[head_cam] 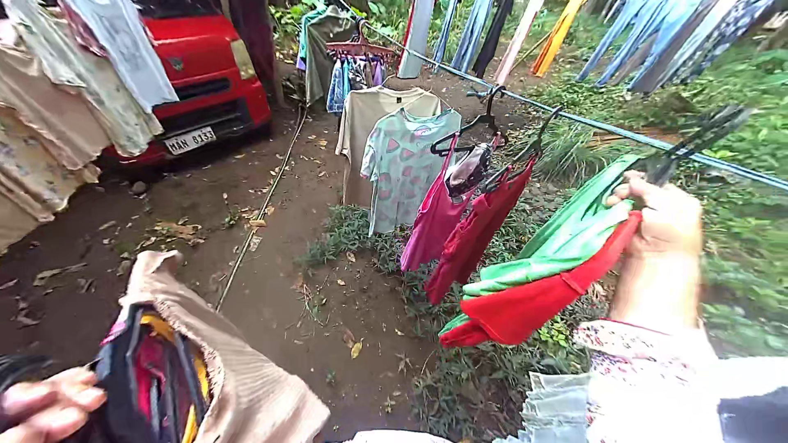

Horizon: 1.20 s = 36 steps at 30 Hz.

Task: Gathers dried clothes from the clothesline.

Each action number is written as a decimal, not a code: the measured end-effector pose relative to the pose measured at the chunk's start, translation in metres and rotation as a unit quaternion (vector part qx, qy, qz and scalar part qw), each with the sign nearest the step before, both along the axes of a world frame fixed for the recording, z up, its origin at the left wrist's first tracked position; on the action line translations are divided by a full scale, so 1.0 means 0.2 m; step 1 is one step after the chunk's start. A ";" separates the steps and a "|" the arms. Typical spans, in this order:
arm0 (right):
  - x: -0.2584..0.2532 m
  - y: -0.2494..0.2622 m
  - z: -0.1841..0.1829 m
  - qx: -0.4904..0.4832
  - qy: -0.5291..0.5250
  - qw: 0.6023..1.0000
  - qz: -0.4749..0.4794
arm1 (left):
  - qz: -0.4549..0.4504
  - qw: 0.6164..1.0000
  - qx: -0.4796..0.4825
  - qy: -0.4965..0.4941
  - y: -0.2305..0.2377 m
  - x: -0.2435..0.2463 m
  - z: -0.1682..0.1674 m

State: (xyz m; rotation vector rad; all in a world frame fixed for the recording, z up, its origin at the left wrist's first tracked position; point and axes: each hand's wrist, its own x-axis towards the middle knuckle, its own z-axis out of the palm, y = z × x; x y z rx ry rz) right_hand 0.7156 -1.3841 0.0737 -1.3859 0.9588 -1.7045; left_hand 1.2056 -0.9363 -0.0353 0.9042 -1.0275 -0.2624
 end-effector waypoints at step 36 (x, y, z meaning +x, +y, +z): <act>0.64 -0.89 -0.22 0.217 0.061 0.955 -0.192 | -0.132 0.986 0.005 0.097 -1.36 0.61 0.19</act>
